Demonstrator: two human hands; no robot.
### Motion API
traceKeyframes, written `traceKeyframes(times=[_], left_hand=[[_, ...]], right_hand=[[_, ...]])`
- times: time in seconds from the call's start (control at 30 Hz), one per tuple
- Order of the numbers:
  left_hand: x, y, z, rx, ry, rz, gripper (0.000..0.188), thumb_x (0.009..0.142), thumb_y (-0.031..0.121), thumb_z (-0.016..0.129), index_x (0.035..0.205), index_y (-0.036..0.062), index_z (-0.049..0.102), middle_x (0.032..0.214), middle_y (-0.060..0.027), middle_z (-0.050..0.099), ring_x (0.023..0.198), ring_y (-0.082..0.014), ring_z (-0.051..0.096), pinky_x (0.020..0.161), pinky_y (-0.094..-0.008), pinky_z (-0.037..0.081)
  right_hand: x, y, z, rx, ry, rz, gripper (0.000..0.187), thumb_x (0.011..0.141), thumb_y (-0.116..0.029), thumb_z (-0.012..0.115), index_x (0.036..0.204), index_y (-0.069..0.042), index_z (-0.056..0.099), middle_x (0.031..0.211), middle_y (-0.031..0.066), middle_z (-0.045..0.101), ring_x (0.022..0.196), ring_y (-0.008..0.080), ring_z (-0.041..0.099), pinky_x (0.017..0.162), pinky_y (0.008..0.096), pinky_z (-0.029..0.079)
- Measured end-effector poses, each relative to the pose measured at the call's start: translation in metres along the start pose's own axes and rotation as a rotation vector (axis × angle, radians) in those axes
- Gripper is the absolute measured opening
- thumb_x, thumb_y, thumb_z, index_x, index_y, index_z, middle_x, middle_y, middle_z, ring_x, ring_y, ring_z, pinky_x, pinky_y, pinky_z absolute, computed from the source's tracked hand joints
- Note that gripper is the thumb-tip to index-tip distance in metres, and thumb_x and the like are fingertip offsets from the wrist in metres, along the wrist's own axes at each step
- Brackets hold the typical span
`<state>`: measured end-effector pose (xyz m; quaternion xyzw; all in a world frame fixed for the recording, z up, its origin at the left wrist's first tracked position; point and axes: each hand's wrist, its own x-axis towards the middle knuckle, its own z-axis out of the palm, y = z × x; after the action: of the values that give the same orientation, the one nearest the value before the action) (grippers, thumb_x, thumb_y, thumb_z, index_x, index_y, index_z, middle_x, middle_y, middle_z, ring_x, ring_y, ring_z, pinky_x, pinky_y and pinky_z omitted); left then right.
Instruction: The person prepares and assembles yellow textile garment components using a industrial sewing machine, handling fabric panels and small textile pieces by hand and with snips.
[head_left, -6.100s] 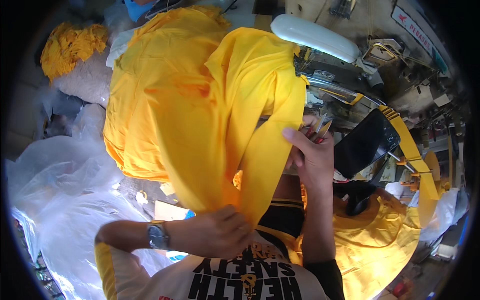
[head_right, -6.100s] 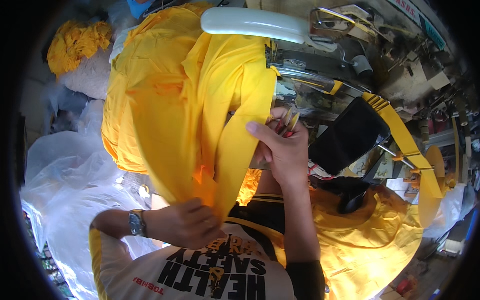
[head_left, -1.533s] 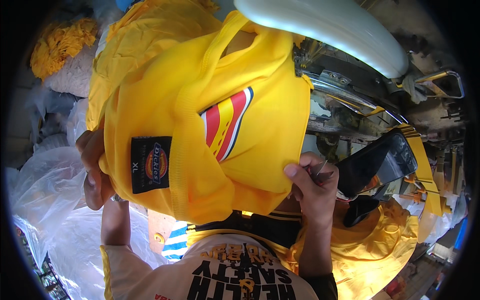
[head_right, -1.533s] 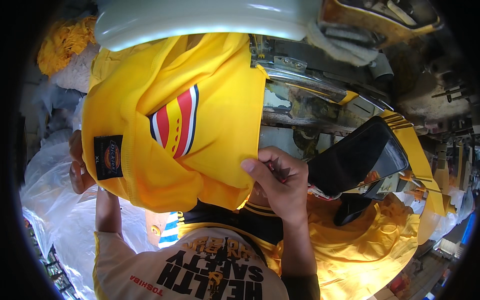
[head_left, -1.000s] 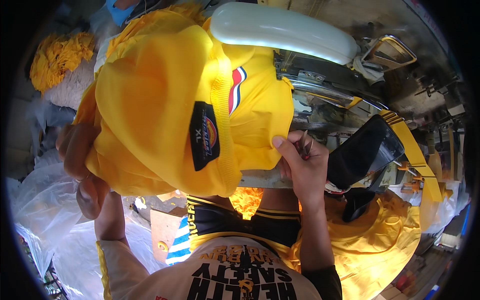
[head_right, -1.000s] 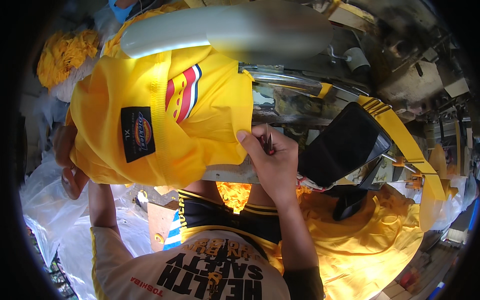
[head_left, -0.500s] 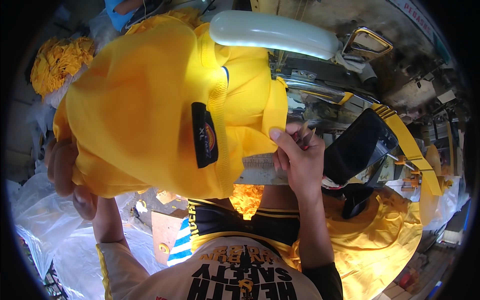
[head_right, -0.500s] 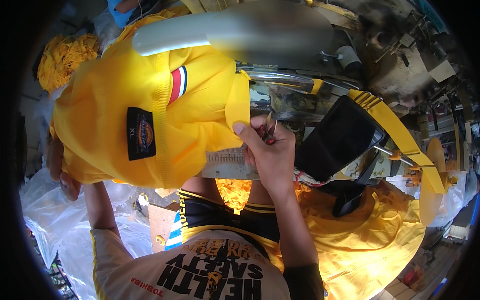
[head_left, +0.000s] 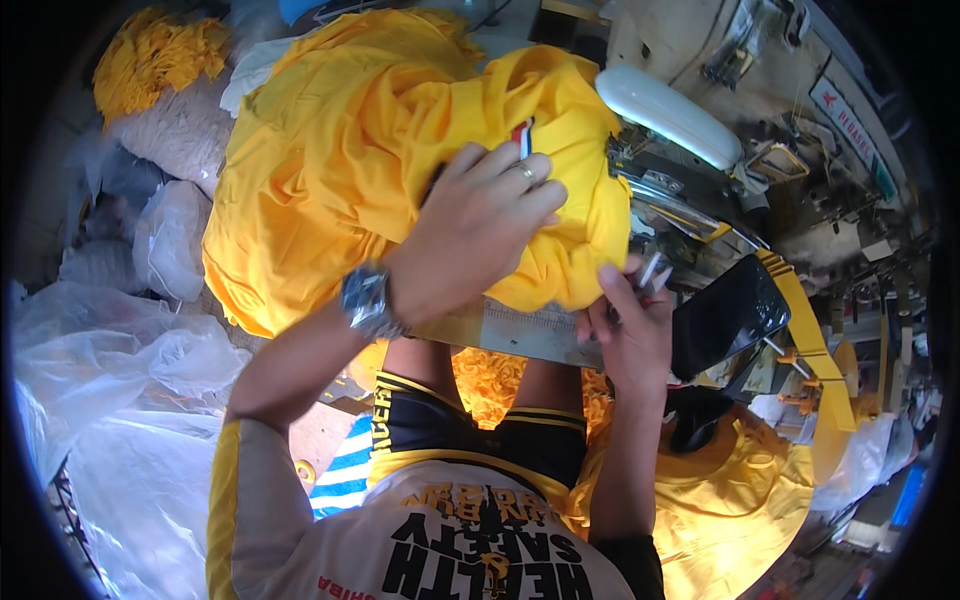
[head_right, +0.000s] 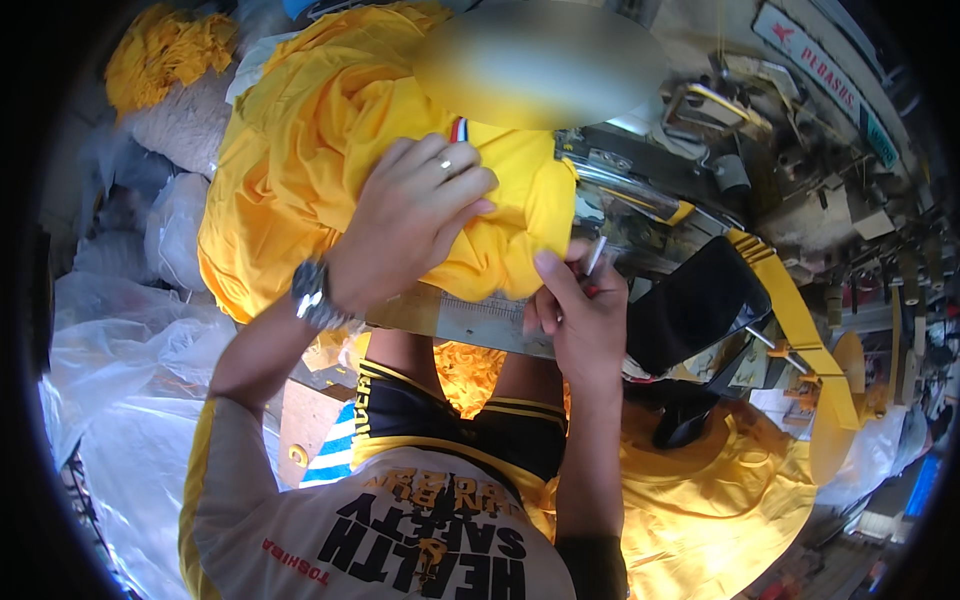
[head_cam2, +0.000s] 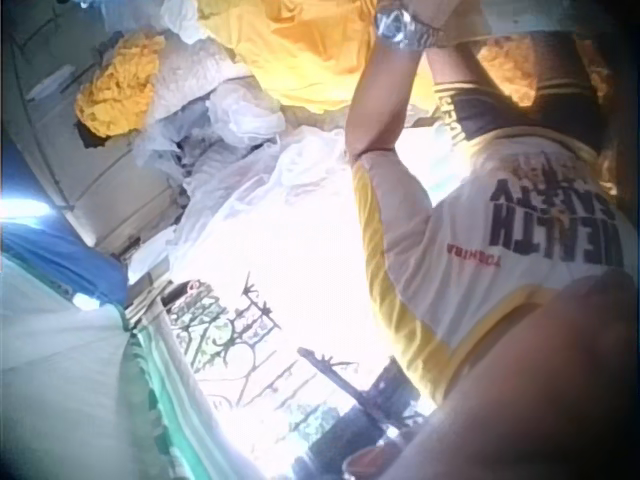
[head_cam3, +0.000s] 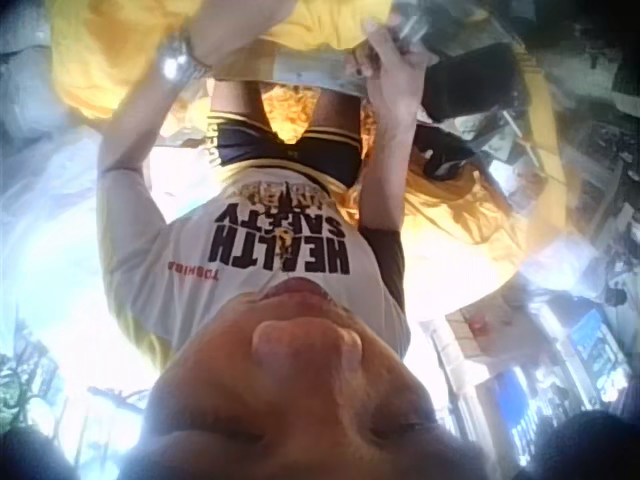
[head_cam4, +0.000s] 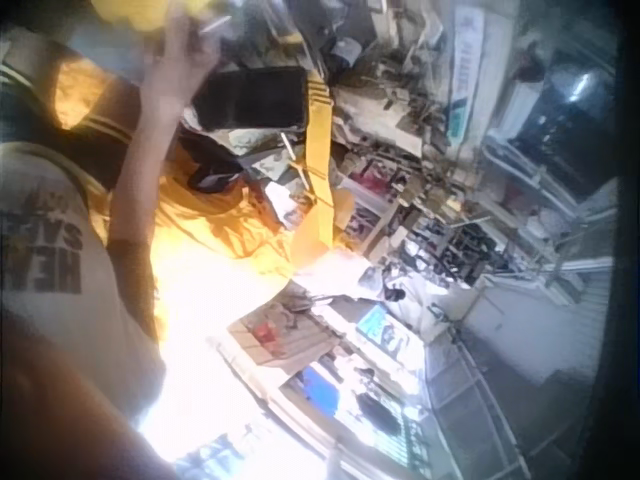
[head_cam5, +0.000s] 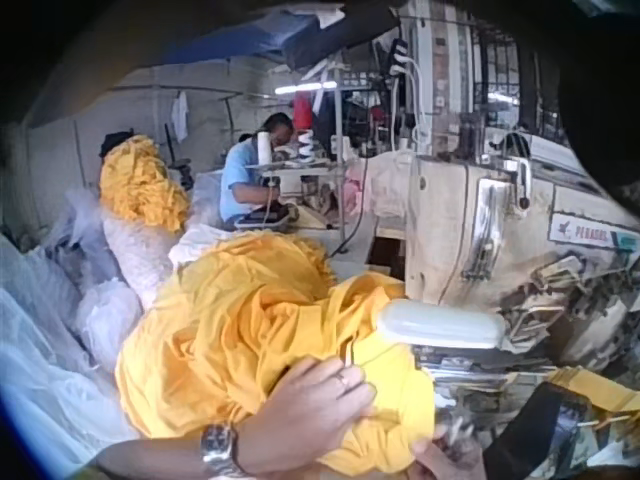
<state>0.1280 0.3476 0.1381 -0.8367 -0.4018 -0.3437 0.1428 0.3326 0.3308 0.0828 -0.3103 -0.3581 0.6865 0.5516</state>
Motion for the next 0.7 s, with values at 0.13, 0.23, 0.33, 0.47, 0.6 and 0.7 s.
traceKeyframes(times=[0.13, 0.23, 0.33, 0.47, 0.6, 0.7], left_hand=[[0.032, -0.058, -0.005, -0.052, -0.028, -0.01, 0.01, 0.084, 0.008, 0.059, 0.094, 0.006, 0.062, 0.095, -0.0108, 0.061, 0.085, -0.0301, 0.059, 0.08, -0.041, 0.044], [0.031, -0.058, -0.005, 0.101, -0.091, -0.012, 0.013, 0.086, 0.009, 0.057, 0.098, 0.0088, 0.062, 0.102, -0.0094, 0.062, 0.092, -0.029, 0.061, 0.088, -0.0434, 0.043], [0.003, -0.015, -0.007, -0.081, -0.137, 0.161, 0.018, 0.086, 0.01, 0.058, 0.103, 0.013, 0.062, 0.116, -0.0055, 0.063, 0.109, -0.0262, 0.059, 0.099, -0.0509, 0.035], [-0.035, 0.018, 0.021, -0.024, -0.082, 0.233, 0.023, 0.087, 0.014, 0.059, 0.109, 0.0163, 0.06, 0.133, -0.0019, 0.057, 0.128, -0.0234, 0.05, 0.109, -0.0585, 0.02], [-0.037, 0.011, 0.038, 0.238, -0.034, 0.199, 0.016, 0.088, 0.021, 0.058, 0.103, 0.0162, 0.06, 0.143, -0.0014, 0.05, 0.134, -0.0205, 0.045, 0.109, -0.0582, 0.019], [-0.029, 0.01, 0.035, 0.188, 0.029, 0.189, 0.016, 0.085, 0.019, 0.061, 0.101, 0.0145, 0.06, 0.137, -0.0014, 0.055, 0.132, -0.0202, 0.048, 0.108, -0.0591, 0.022]], right_hand=[[-0.002, -0.003, 0.01, 0.053, -0.023, -0.025, 0.011, 0.087, -0.006, 0.07, 0.087, -0.001, 0.06, 0.062, 0.0004, 0.053, 0.041, 0.0045, 0.041, 0.039, 0.0239, 0.042], [-0.001, 0.014, 0.007, -0.148, 0.087, -0.036, 0.013, 0.085, -0.006, 0.072, 0.088, 0.001, 0.06, 0.06, -0.0001, 0.053, 0.04, 0.0048, 0.041, 0.04, 0.0231, 0.042], [-0.012, 0.018, -0.002, -0.079, 0.097, 0.037, 0.012, 0.085, -0.004, 0.071, 0.088, 0.002, 0.061, 0.06, -0.0003, 0.053, 0.04, 0.0048, 0.041, 0.04, 0.0213, 0.04], [-0.022, 0.02, -0.007, -0.051, 0.029, 0.012, 0.009, 0.086, -0.002, 0.07, 0.089, 0.002, 0.063, 0.064, 0.0011, 0.058, 0.042, 0.0034, 0.043, 0.04, 0.0192, 0.038], [-0.021, 0.01, 0.001, -0.115, 0.09, 0.002, 0.01, 0.086, -0.003, 0.07, 0.091, 0.003, 0.062, 0.064, 0.0009, 0.058, 0.042, 0.0028, 0.042, 0.04, 0.0191, 0.038], [-0.012, 0.005, 0.006, -0.106, 0.098, -0.025, 0.012, 0.086, -0.003, 0.07, 0.092, 0.003, 0.062, 0.062, 0.0005, 0.057, 0.042, 0.0026, 0.042, 0.041, 0.0192, 0.04]])
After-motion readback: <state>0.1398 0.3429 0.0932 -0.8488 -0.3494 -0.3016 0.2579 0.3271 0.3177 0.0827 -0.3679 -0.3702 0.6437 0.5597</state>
